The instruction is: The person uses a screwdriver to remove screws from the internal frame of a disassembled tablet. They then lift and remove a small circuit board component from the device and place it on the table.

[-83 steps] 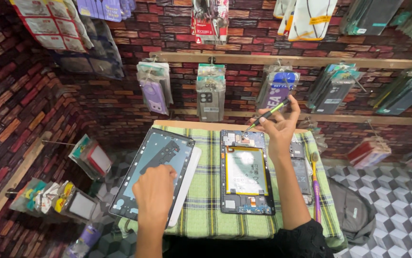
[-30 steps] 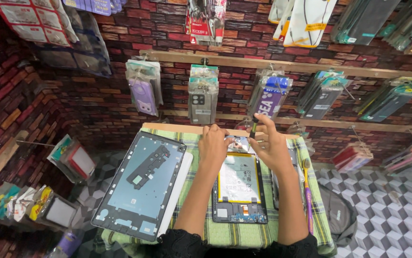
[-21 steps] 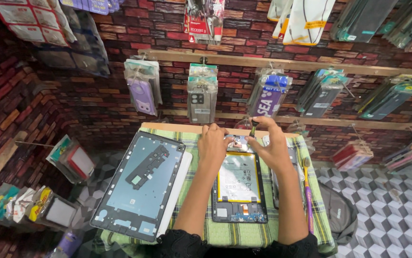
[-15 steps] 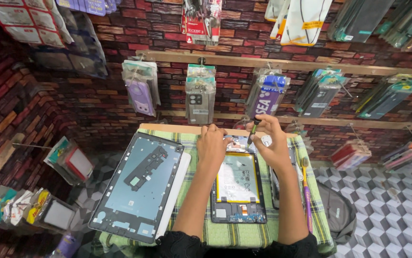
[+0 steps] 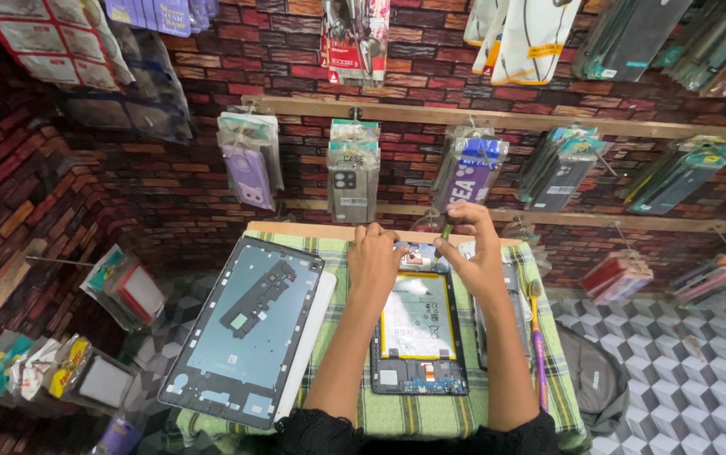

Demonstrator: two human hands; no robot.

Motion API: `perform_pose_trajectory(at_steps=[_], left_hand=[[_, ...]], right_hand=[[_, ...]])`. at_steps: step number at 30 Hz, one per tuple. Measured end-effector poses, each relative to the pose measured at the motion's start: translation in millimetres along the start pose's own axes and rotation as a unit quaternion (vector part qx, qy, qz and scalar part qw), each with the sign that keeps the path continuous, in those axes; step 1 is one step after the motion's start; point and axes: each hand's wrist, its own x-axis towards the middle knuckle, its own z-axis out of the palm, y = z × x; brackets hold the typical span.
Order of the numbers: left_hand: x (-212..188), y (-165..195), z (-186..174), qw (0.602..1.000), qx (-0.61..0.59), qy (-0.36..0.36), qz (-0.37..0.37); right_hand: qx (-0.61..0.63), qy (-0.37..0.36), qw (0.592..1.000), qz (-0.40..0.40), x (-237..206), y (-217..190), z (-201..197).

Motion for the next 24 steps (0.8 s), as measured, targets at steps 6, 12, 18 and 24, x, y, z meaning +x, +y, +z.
perform_pose_trajectory(at_steps=[6,12,18,24], left_hand=[[1.0,0.8,-0.4,1.0,-0.001,0.003,0.003],[-0.5,-1.5,0.9,1.0,-0.002,0.003,0.005],[-1.0,-1.9,0.9,1.0,-0.006,0.008,0.006],[-1.2,-0.6,2.1,1.0,-0.004,0.002,0.003]], right_hand=[[0.125,0.005,0.99,0.071,1.1,-2.3,-2.0],[0.008,0.004,1.0,-0.008,-2.2,1.7,0.0],[0.161,-0.012,0.987,0.002,-3.5,8.6,-1.7],[0.173,0.018,0.983,0.061,-5.7,11.3,-2.7]])
